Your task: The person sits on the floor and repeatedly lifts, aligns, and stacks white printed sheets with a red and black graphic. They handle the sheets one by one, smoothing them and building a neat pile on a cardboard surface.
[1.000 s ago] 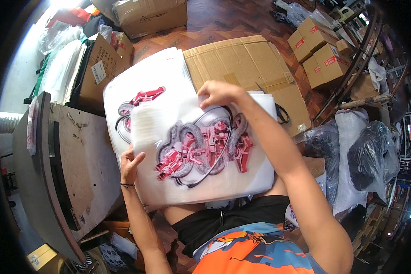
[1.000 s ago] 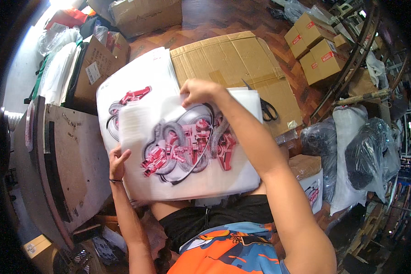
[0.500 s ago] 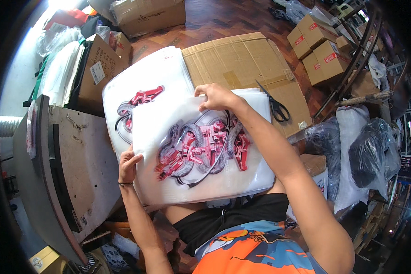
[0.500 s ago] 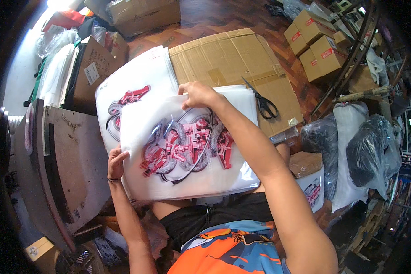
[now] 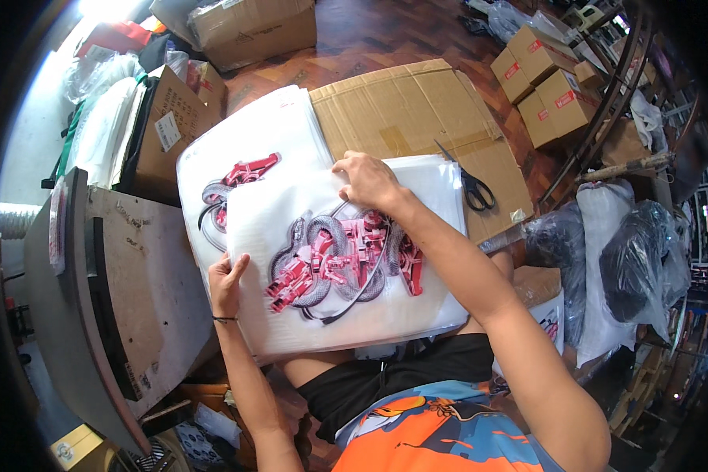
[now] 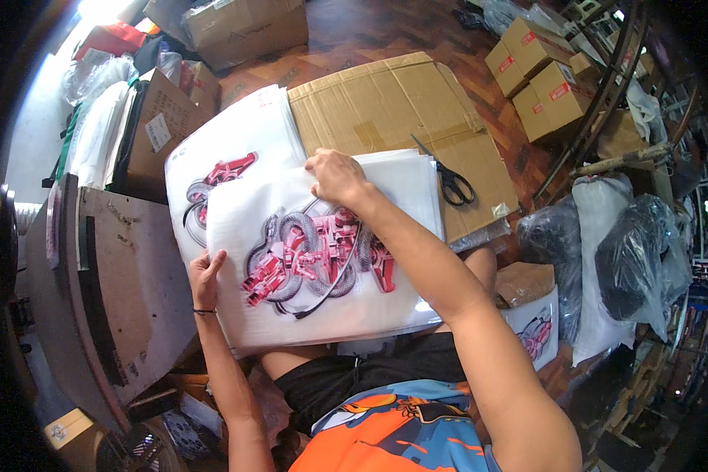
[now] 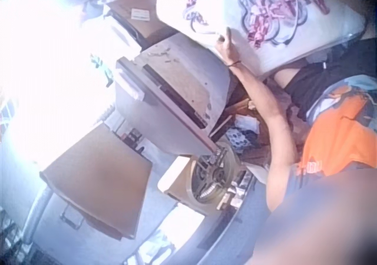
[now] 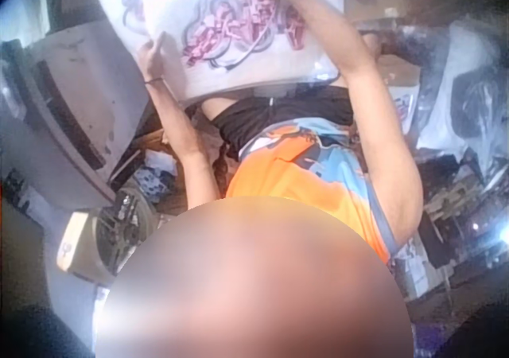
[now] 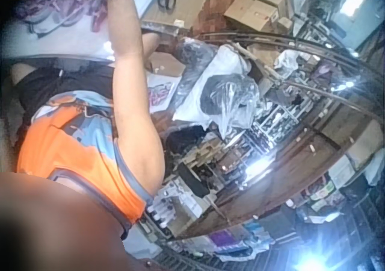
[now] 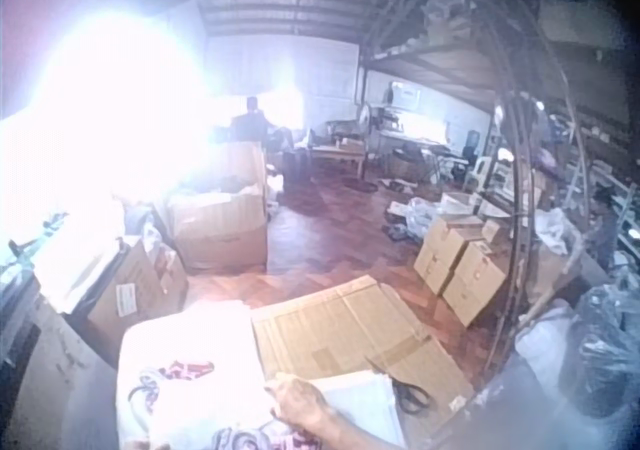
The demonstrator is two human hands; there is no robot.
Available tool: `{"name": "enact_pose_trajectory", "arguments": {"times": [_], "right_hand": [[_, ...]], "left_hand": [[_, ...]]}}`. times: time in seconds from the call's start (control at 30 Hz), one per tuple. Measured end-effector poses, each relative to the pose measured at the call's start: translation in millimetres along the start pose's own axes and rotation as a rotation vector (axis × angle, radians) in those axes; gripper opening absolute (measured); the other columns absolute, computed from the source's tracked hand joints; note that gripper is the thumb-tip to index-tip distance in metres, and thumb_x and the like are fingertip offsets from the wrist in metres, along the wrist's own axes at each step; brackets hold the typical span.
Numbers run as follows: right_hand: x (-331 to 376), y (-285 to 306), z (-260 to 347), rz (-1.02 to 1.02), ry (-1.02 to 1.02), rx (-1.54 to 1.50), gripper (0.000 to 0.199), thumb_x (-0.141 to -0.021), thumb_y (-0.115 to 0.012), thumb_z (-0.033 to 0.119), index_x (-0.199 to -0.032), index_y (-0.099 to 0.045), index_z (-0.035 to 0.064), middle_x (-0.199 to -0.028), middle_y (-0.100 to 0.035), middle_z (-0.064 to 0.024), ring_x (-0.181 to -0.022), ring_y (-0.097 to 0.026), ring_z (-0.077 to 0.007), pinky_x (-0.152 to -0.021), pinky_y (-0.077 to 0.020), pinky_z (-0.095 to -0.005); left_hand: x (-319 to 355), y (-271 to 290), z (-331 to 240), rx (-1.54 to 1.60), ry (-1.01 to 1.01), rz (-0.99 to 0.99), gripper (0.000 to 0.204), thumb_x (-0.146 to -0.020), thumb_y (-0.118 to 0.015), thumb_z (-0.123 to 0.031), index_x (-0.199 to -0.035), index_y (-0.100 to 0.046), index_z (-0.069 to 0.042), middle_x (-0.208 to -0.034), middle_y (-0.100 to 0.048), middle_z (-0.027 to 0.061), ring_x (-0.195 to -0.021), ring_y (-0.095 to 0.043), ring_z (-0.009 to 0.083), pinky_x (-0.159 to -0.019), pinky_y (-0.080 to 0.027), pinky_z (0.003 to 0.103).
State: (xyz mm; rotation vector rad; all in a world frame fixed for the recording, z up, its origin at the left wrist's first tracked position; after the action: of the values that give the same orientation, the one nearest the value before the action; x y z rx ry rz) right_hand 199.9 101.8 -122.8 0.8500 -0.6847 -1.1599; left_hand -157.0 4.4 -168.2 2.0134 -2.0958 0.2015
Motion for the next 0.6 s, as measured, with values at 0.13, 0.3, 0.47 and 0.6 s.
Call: {"name": "enact_pose_trajectory", "arguments": {"times": [0.13, 0.3, 0.47, 0.6], "right_hand": [[-8, 6, -1, 0.018, 0.042, 0.037, 0.043, -0.067, -0.088, 0.016, -0.106, -0.075, 0.0066, -0.111, -0.068, -0.0117, -0.107, -0.064, -0.0291, -0.098, -0.0506, -0.0373], [-21, 7, -9, 0.153, 0.015, -0.007, 0.042, -0.064, -0.089, 0.019, -0.101, -0.075, 0.005, -0.106, -0.068, -0.0123, -0.105, -0.064, -0.0288, -0.094, -0.0517, -0.0373], [-35, -3, -19, 0.193, 0.07, 0.053, 0.043, -0.062, -0.088, 0.024, -0.098, -0.074, 0.0041, -0.104, -0.069, -0.014, -0.104, -0.065, -0.0302, -0.091, -0.0525, -0.0387], [-31, -4, -12, 0.16, 0.067, -0.005, 0.039, -0.067, -0.084, 0.022, -0.099, -0.074, 0.0025, -0.1, -0.072, -0.016, -0.095, -0.069, -0.0312, -0.086, -0.0541, -0.0387]], "left_hand": [[-1, 3, 6, -0.022, -0.03, -0.011, 0.026, -0.096, -0.07, -0.019, -0.103, -0.073, 0.005, -0.091, -0.069, -0.0005, -0.077, -0.059, 0.0051, -0.069, -0.046, 0.022], [-3, 8, 14, -0.057, -0.035, -0.01, 0.026, -0.095, -0.07, -0.021, -0.101, -0.074, 0.005, -0.087, -0.069, -0.0018, -0.075, -0.058, 0.0047, -0.067, -0.044, 0.022], [-3, 4, 7, -0.086, -0.048, -0.01, 0.026, -0.095, -0.07, -0.022, -0.098, -0.074, 0.004, -0.085, -0.067, -0.0036, -0.073, -0.055, 0.0038, -0.066, -0.042, 0.021], [0, 7, 7, -0.101, -0.035, -0.033, 0.028, -0.096, -0.07, -0.021, -0.098, -0.073, 0.007, -0.089, -0.065, -0.0035, -0.076, -0.052, 0.0037, -0.07, -0.041, 0.021]]}}
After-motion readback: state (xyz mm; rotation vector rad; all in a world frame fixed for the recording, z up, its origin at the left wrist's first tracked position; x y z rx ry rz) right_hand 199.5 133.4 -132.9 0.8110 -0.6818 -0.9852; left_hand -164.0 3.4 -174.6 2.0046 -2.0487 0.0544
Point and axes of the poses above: each hand's wrist, its own x-axis away from the middle knuckle, its own y-axis out of the back of the hand, z = x × y, the point moved 2 cm from there along -x, towards the middle knuckle
